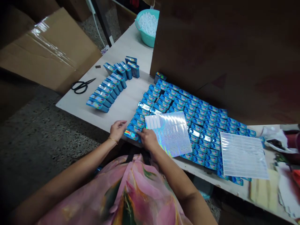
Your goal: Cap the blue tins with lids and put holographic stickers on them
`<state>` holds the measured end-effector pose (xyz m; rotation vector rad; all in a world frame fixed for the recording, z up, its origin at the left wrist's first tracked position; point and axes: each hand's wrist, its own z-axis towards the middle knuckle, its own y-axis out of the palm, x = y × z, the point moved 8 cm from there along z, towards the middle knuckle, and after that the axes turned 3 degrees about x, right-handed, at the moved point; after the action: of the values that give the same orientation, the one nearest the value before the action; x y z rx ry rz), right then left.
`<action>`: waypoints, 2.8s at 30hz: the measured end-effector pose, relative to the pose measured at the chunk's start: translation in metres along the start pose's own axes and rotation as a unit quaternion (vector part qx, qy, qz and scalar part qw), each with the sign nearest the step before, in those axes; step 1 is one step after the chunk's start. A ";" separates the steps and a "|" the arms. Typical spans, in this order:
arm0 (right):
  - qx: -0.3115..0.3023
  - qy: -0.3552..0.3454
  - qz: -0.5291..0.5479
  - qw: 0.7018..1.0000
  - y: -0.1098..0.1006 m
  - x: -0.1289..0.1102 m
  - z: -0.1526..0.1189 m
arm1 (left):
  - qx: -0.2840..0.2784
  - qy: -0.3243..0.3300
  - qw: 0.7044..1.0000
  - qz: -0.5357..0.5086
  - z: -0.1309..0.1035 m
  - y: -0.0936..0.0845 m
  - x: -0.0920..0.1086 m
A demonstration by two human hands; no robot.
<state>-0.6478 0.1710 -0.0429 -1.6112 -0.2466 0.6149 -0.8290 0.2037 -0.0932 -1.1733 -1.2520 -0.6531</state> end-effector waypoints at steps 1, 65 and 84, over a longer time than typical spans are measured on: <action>0.044 0.039 0.015 0.998 -0.013 0.022 0.000 | -0.043 0.092 0.994 0.036 0.002 0.018 0.031; -0.035 0.212 0.298 0.930 0.010 0.021 0.055 | 0.037 -0.171 0.957 -0.232 0.001 0.001 0.004; -0.134 0.234 0.067 0.961 0.016 0.011 0.059 | 0.031 -0.267 0.927 -0.261 -0.005 0.017 -0.052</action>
<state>-0.6725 0.2241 -0.0626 -1.9958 0.1391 0.2925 -0.8250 0.1936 -0.1474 -0.9955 -2.0768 -0.6912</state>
